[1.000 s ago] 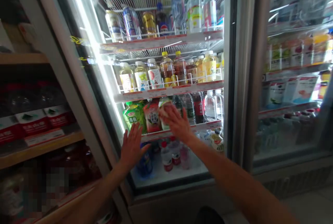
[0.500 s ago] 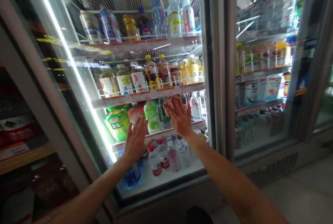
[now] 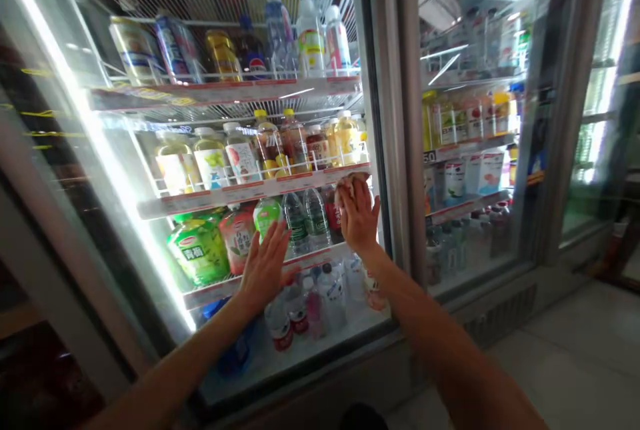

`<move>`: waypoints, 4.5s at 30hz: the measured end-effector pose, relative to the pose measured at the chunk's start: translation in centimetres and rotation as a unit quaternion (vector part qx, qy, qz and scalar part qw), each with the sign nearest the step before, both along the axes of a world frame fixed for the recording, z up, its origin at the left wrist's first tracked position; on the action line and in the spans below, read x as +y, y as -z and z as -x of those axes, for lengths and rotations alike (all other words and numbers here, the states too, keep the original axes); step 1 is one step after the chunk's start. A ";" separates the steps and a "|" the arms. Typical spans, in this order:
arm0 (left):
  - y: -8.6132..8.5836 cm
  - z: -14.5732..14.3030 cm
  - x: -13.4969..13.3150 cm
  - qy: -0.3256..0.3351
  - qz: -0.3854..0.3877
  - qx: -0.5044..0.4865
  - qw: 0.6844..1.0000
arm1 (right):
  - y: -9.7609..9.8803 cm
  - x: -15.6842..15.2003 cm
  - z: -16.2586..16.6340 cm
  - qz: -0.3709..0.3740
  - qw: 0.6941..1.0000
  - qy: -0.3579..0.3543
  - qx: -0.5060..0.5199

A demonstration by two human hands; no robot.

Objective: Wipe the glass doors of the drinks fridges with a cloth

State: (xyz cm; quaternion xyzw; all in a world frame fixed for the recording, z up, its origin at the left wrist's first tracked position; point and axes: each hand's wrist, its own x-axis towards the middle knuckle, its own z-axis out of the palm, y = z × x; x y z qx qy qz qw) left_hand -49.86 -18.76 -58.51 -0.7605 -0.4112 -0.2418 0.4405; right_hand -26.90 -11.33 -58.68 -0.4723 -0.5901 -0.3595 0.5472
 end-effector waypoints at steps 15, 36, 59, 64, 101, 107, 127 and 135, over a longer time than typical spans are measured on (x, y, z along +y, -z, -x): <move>-0.2 -0.9 0.9 0.019 -0.014 -0.025 0.999 | 1.2 0.9 -1.8 -0.005 0.996 0.031 0.079; -3.0 8.1 -1.9 -0.041 -0.091 -0.124 0.987 | -3.3 -1.7 6.5 -0.041 0.982 -0.104 -0.152; -1.2 16.4 -5.6 -0.132 -0.059 -0.124 0.982 | -2.9 -4.7 16.3 -0.041 0.901 -0.219 -0.371; -1.2 18.5 -6.5 -0.160 -0.076 -0.122 0.977 | -8.2 -4.4 18.3 -0.046 0.964 -0.178 -0.192; -5.7 23.1 -9.1 -0.117 -0.126 -0.120 0.978 | -13.3 -5.1 25.5 -0.089 0.887 -0.252 -0.377; -8.4 21.9 -7.8 -0.112 -0.137 -0.143 0.974 | -14.4 -5.2 24.8 -0.107 0.918 -0.224 -0.309; -14.5 19.6 -4.2 -0.093 -0.180 -0.093 0.975 | -20.0 -4.1 20.5 -0.087 0.956 -0.170 -0.224; -14.9 18.3 -3.4 -0.102 -0.157 -0.107 0.976 | -14.9 -3.1 17.8 -0.153 0.868 -0.184 -0.435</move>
